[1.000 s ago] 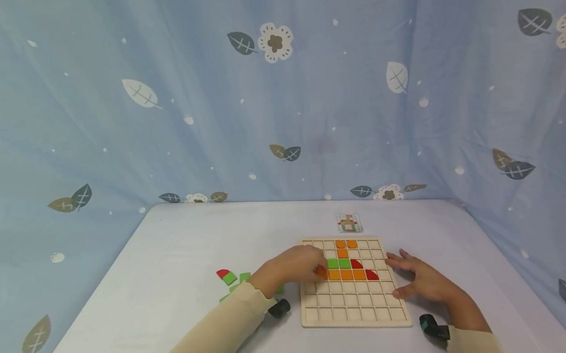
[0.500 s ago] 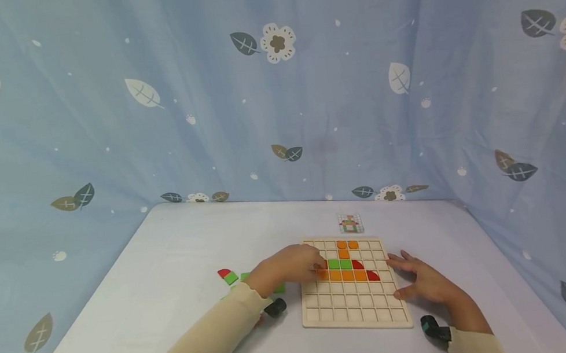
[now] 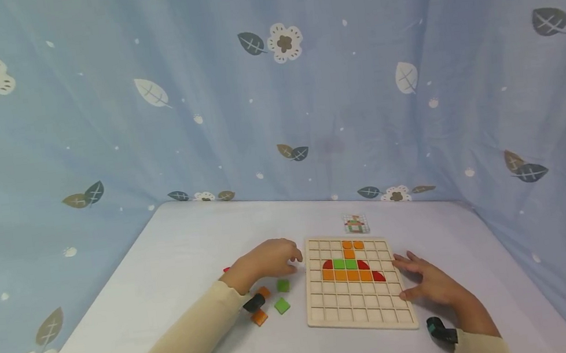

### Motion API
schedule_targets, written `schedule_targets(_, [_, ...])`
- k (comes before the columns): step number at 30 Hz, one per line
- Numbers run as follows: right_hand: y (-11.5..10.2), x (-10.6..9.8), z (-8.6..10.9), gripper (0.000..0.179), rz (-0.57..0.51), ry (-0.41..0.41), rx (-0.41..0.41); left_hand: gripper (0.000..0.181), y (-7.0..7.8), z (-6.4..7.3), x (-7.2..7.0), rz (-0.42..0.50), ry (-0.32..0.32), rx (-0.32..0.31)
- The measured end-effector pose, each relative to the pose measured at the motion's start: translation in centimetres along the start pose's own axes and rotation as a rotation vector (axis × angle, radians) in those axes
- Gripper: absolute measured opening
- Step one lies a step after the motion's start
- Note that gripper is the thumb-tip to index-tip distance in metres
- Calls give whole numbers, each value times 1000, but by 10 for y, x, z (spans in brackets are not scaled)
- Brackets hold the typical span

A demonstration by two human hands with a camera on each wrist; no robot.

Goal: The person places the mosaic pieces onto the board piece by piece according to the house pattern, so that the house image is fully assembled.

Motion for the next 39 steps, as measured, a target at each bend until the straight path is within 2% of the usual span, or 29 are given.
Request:
schedule_targets(11, [2,-2,-1,92,-7,-3,-6,23,-42,33,-13,-25,46,-34])
schedule_targets(15, [1,-3,1,92,5,-2,6,22,-55,42,-11,-14,43,-50])
schedule_targets(23, [-2,-4,4,92,21,-11,21,19,-70,58,-8,56,69,-94])
schedule_targets(33, [-3,-1,2,86,-63,-16,-34,19,-92,84,-8,126,100,-161])
schedule_targets(39, [-2,-1,3,86,-52,-17,-34,20,-100,100,-5,169,101,-183])
Point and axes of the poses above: each hand's wrist, its own z-axis away from the middle knuckle, its own x-axis out of the palm, y = z × x, the point moved 7 cm from there along -z, towards the middle knuckle, and after that the axes turned 2 degrees about y, right-handed, at the moved point
